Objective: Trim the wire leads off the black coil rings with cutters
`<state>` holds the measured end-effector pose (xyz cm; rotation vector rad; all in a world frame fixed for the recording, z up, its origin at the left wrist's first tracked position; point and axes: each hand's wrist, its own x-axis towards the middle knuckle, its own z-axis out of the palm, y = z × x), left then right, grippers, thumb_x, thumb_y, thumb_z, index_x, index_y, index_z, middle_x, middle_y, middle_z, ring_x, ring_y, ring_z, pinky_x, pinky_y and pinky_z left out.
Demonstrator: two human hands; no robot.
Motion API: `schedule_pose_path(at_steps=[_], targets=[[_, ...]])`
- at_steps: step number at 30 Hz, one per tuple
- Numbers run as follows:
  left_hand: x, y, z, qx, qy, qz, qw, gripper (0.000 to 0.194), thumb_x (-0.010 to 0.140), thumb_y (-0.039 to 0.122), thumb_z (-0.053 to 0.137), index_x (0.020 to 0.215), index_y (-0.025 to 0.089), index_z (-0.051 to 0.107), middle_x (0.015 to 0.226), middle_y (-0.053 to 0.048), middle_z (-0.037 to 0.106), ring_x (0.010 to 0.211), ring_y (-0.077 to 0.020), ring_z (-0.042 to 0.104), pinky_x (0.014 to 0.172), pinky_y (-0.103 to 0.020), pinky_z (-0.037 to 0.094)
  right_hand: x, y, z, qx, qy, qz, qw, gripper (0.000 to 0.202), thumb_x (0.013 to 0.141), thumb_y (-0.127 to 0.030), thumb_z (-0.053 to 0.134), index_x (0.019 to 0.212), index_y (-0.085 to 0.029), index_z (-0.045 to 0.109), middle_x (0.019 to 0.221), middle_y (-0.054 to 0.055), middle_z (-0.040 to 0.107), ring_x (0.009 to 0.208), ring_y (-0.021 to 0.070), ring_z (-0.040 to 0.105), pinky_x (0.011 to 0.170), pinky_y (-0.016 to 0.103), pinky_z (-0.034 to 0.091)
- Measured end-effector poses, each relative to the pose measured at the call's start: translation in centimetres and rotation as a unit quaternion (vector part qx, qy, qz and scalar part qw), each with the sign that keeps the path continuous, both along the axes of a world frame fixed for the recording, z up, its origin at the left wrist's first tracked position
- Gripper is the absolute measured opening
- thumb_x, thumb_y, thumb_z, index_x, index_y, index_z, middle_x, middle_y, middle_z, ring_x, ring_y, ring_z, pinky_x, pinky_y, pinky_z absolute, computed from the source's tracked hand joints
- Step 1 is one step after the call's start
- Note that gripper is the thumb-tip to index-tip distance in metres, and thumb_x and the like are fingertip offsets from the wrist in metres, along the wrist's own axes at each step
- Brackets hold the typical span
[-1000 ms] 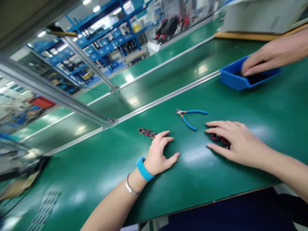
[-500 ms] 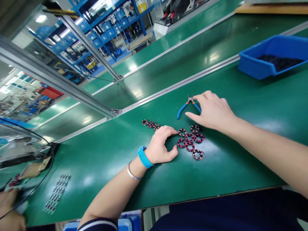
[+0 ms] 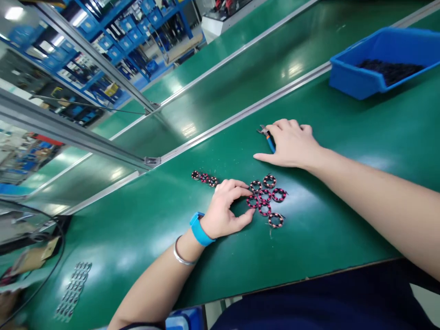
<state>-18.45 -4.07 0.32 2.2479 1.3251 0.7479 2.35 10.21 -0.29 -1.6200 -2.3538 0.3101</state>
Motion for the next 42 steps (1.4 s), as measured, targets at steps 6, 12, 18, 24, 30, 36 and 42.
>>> schedule_pose_path(at_steps=[6,12,18,24,30,36,42], targets=[[0.3,-0.1,-0.2,-0.022,0.002,0.037,0.999,0.023,0.072,0.034,0.072,0.089,0.021,0.064,0.103,-0.009,0.07,0.095,-0.0258,0.063,0.086,-0.042,0.048,3.3,0.9,-1.2,-0.01,-0.03,0.041,0.999,0.09,0.076,-0.066,0.055,0.145,-0.011,0.045,0.146,0.027,0.048,0.127,0.0467,0.047,0.099,0.061,0.041],[0.8,-0.3,-0.5,-0.114,-0.308,0.14,0.934,0.023,0.073,0.024,0.07,0.094,0.018,0.062,0.097,-0.009,0.072,0.086,-0.018,0.069,0.079,-0.033,0.058,3.0,-0.2,-0.6,0.04,-0.138,0.038,0.989,0.07,0.072,-0.042,0.054,0.135,-0.012,0.055,0.118,0.023,0.066,0.097,0.0375,0.063,0.074,0.046,0.048],[1.0,-0.2,-0.1,-0.238,-0.492,0.207,0.811,0.042,0.058,0.028,0.088,0.087,0.016,0.06,0.081,-0.003,0.07,0.071,-0.01,0.064,0.062,-0.02,0.055,1.6,-0.9,1.4,0.0,-0.097,-0.035,0.995,0.041,0.07,-0.033,0.054,0.106,-0.017,0.069,0.11,0.018,0.068,0.09,0.0354,0.064,0.067,0.044,0.048],[1.3,-0.3,0.3,-0.251,-0.517,0.221,0.788,0.047,0.052,0.025,0.091,0.083,0.017,0.057,0.073,0.001,0.066,0.065,-0.0076,0.061,0.057,-0.017,0.051,2.7,-1.3,3.9,-0.231,0.251,0.124,0.932,0.04,0.078,-0.056,0.056,0.1,-0.025,0.068,0.103,0.011,0.074,0.084,0.0267,0.068,0.065,0.04,0.056],[1.4,-0.3,0.4,-0.259,-0.473,0.222,0.812,0.046,0.053,0.031,0.092,0.081,0.017,0.058,0.07,0.002,0.063,0.059,-0.0077,0.057,0.052,-0.018,0.047,2.0,-2.7,4.2,-0.226,0.28,0.199,0.912,0.039,0.082,-0.064,0.059,0.097,-0.029,0.067,0.106,0.009,0.076,0.102,0.0278,0.071,0.086,0.042,0.061],[1.8,-0.4,0.4,-0.246,-0.454,0.221,0.827,0.046,0.057,0.032,0.088,0.08,0.02,0.05,0.06,0.006,0.057,0.046,-0.0053,0.049,0.041,-0.016,0.038,0.6,-4.3,3.9,-0.224,0.29,0.199,0.909,0.037,0.08,-0.045,0.064,0.11,-0.024,0.063,0.108,0.01,0.074,0.095,0.0269,0.072,0.078,0.041,0.061],[1.8,-0.7,0.3,-0.159,-0.382,0.177,0.893,0.029,0.068,0.024,0.079,0.085,0.017,0.057,0.078,0.001,0.058,0.06,-0.0081,0.057,0.053,-0.018,0.05,-1.8,-6.6,5.6,-0.165,0.284,0.31,0.893,0.033,0.081,-0.025,0.059,0.114,-0.025,0.062,0.112,0.006,0.072,0.093,0.0222,0.069,0.079,0.033,0.056]])
